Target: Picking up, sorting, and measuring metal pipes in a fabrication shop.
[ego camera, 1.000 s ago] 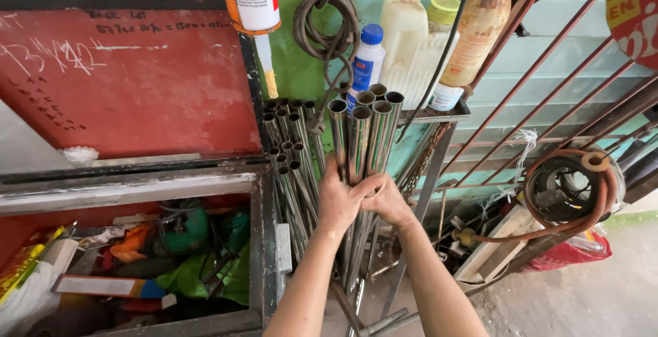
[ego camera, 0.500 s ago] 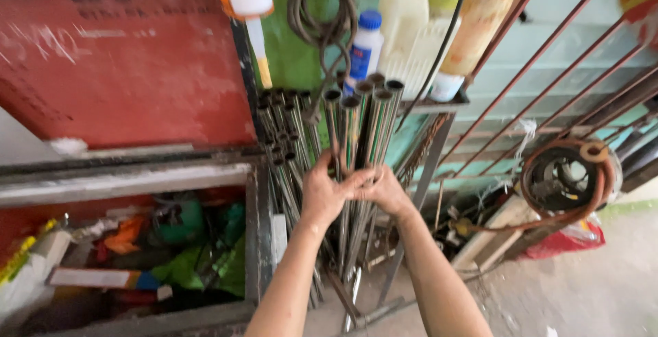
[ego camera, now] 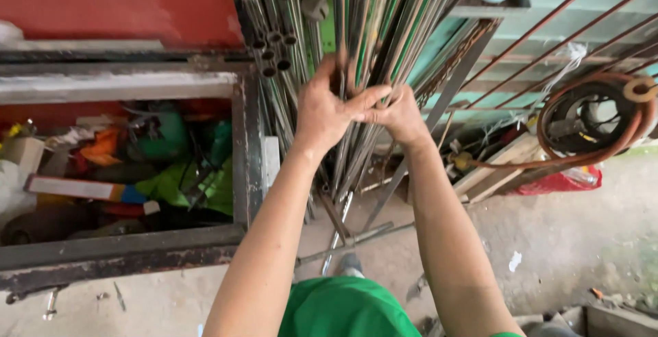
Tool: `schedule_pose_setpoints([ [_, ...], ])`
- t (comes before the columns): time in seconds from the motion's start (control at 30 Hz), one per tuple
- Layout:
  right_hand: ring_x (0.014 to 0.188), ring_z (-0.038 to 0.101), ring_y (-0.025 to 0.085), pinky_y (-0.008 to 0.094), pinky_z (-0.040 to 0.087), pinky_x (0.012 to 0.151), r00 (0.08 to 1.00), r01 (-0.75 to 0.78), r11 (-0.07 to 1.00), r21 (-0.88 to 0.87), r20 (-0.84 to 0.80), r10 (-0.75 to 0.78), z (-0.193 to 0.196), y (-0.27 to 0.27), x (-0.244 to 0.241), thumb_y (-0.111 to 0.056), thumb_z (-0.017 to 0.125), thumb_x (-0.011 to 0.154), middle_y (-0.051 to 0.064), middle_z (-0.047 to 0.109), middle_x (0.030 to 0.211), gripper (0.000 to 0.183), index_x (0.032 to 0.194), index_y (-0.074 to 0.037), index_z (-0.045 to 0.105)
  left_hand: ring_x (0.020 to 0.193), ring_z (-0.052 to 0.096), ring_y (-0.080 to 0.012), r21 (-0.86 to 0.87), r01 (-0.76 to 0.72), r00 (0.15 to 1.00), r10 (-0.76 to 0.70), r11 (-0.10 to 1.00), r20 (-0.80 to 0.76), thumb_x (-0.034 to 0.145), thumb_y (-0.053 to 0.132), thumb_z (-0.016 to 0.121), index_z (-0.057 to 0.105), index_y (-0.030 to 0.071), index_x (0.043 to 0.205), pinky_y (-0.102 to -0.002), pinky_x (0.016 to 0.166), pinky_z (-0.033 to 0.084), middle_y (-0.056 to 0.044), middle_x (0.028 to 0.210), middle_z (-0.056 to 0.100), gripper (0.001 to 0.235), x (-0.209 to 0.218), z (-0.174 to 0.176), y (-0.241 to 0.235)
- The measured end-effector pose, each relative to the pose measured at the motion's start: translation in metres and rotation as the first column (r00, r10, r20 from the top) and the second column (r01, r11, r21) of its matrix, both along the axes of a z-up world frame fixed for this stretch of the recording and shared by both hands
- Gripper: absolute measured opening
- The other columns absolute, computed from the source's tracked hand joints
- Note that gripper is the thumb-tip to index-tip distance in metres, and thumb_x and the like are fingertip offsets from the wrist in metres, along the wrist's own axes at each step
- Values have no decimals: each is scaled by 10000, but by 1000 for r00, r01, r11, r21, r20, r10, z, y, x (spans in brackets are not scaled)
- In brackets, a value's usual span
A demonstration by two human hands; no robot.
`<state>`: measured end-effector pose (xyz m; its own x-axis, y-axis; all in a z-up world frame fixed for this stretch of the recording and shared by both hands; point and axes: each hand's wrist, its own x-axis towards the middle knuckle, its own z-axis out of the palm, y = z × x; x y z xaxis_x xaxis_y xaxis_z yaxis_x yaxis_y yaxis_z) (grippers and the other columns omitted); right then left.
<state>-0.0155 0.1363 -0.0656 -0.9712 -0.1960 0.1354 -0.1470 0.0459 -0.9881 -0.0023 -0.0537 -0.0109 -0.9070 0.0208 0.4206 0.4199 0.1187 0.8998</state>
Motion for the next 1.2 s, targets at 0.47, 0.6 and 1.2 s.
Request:
schedule_pose_setpoints([
  [0.47, 814, 648, 76, 267, 552, 749, 1000, -9, 1000, -15, -13, 9, 5, -1, 2, -181, 953, 708, -21, 717, 875, 384, 998, -9, 770, 900, 783, -186, 53, 21, 1000, -22, 998, 8, 774, 294, 923, 654, 46, 1135, -327, 804, 633, -90, 992, 783, 514, -5, -13, 2],
  [0.6, 759, 631, 51, 239, 534, 690, 999, -29, 997, -76, 18, 31, 10, -5, 2, -191, 950, 697, -56, 705, 817, 354, 950, -26, 764, 863, 781, -182, 102, 30, 998, -34, 994, 46, 756, 281, 921, 678, 36, 1122, -332, 783, 628, -91, 953, 788, 503, -5, -14, 2],
  [1.2, 809, 659, 73, 259, 552, 751, 1000, -17, 1000, -11, 24, 18, 15, -10, 0, -191, 933, 696, -34, 727, 862, 386, 1007, -28, 772, 879, 768, -163, -24, 76, 987, -72, 997, 143, 740, 293, 905, 746, 45, 1080, -320, 830, 618, -77, 1009, 799, 450, -7, 11, -10],
])
